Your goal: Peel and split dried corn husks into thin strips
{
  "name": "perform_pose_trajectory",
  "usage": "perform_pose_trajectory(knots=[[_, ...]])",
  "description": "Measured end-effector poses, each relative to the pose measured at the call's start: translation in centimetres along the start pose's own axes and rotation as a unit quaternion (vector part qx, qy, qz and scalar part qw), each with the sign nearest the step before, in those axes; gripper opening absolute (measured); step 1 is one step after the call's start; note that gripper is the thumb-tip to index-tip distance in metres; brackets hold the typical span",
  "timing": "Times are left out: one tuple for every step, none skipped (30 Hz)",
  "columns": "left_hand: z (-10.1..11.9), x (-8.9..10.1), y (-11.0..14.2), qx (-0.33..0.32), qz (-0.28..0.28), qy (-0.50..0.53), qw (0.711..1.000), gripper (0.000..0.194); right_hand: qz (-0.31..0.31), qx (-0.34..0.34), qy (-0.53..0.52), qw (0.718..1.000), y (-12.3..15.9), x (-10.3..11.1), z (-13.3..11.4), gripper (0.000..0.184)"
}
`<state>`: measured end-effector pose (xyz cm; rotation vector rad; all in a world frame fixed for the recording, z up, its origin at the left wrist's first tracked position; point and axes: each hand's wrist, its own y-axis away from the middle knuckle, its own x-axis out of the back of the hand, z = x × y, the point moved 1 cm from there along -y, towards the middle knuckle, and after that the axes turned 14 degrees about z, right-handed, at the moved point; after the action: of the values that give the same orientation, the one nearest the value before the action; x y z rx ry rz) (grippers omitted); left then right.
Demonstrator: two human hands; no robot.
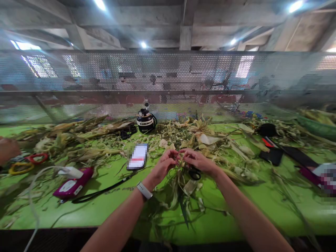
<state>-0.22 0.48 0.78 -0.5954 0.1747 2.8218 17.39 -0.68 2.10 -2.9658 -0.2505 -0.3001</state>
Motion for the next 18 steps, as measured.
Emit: perform_pose_trajectory(knots=[[0.0,0.0,0.1,-0.002,-0.005,-0.010,1.000,0.029,-0.003,-0.003,-0.001,1.000,0.0,-0.1,0.1,0.039],[0.1,-0.1,0.2,-0.003,-0.009,-0.023,1.000,0.028,-0.007,-0.009,0.002,1.000,0.0,-0.2,0.2,0.039],[0.2,-0.1,0.3,-0.007,-0.013,-0.038,0.999,0.028,-0.016,-0.018,0.008,1.000,0.0,-0.3,0.4,0.038],[0.4,-0.1,0.4,-0.016,-0.016,-0.052,0.998,0.027,-0.024,-0.029,0.014,0.999,0.0,-0.3,0.6,0.038],[0.5,-0.1,0.4,-0.030,-0.018,-0.066,0.997,0.026,-0.026,-0.036,0.020,0.999,-0.1,-0.3,0.7,0.038],[0.7,-0.2,0.5,-0.048,-0.018,-0.080,0.995,0.024,-0.018,-0.035,0.029,0.999,-0.2,-0.2,0.8,0.038],[0.9,-0.1,0.6,-0.071,-0.018,-0.098,0.993,0.022,0.000,-0.024,0.041,0.999,-0.3,-0.1,0.9,0.037],[1.2,-0.1,0.6,-0.096,-0.018,-0.118,0.988,0.018,0.020,-0.006,0.056,0.998,-0.4,0.0,0.9,0.037],[1.4,-0.1,0.6,-0.122,-0.015,-0.142,0.982,0.013,0.036,0.015,0.073,0.997,-0.5,0.1,0.9,0.036],[1.6,-0.1,0.6,-0.149,-0.009,-0.166,0.975,0.008,0.047,0.034,0.092,0.994,-0.5,0.2,0.7,0.034],[1.8,0.0,0.6,-0.176,0.003,-0.187,0.966,0.008,0.050,0.050,0.111,0.991,-0.5,0.3,0.6,0.032],[1.9,0.0,0.6,-0.201,0.019,-0.203,0.958,0.009,0.047,0.060,0.128,0.989,-0.4,0.3,0.4,0.030],[2.0,0.1,0.5,-0.222,0.036,-0.215,0.951,0.011,0.041,0.067,0.143,0.987,-0.3,0.3,0.2,0.028],[2.0,0.2,0.4,-0.236,0.054,-0.224,0.944,0.013,0.035,0.072,0.157,0.984,-0.2,0.3,0.1,0.026],[2.0,0.2,0.3,-0.246,0.067,-0.235,0.938,0.014,0.029,0.076,0.169,0.982,-0.1,0.2,-0.1,0.025],[1.9,0.3,0.2,-0.254,0.075,-0.249,0.932,0.015,0.027,0.082,0.180,0.980,0.0,0.1,-0.2,0.024],[1.7,0.3,0.1,-0.263,0.079,-0.265,0.925,0.016,0.025,0.089,0.190,0.977,0.1,-0.1,-0.3,0.023],[1.6,0.3,0.0,-0.274,0.081,-0.280,0.916,0.017,0.025,0.099,0.198,0.975,0.2,-0.2,-0.4,0.022]])
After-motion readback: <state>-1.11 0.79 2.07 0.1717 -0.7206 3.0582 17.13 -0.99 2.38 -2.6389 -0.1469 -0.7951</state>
